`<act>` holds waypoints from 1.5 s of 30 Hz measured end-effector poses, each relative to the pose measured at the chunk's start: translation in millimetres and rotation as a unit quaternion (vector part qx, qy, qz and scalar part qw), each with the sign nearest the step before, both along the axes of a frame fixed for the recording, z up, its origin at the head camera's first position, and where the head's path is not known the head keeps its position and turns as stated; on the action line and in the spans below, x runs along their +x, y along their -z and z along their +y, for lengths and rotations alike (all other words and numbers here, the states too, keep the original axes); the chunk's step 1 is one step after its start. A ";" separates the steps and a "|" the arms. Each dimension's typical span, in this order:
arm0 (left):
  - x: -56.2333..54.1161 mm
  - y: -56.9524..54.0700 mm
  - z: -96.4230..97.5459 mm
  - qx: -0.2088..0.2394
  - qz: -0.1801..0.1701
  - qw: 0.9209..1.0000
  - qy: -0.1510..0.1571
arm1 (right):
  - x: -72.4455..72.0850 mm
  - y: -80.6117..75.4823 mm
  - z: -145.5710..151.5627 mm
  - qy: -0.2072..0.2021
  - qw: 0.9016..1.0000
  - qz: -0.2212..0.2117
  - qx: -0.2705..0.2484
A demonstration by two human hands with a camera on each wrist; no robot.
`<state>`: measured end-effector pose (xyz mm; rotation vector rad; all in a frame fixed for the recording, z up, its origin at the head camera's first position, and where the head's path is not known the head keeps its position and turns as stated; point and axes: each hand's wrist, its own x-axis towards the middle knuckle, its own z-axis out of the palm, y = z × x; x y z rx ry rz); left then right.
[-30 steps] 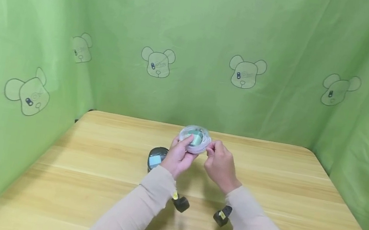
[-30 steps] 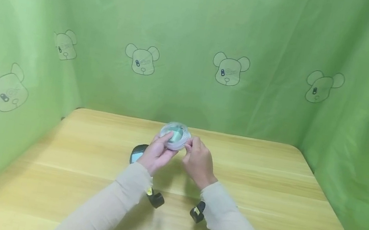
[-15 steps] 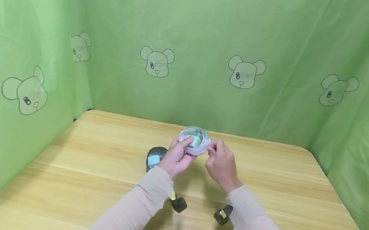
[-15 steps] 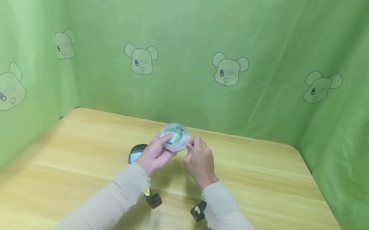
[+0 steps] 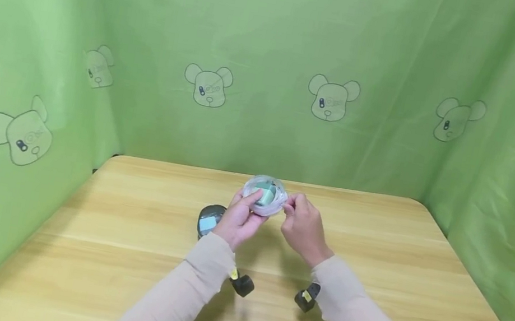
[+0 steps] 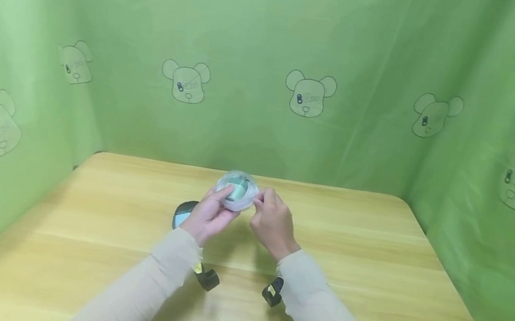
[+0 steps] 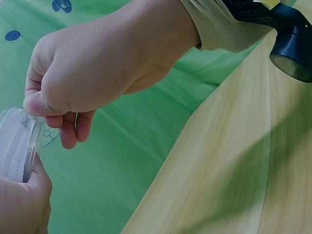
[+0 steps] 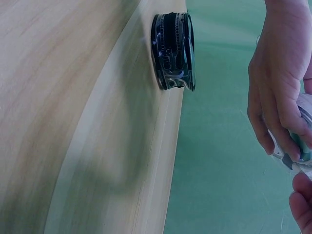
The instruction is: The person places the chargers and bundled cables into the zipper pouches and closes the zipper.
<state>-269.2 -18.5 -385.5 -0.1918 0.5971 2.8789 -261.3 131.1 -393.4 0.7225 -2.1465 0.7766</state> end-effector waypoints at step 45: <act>4.3 1.8 -4.3 -0.035 0.009 0.998 0.045 | -5.2 -9.0 13.9 0.041 0.998 -0.054 -0.015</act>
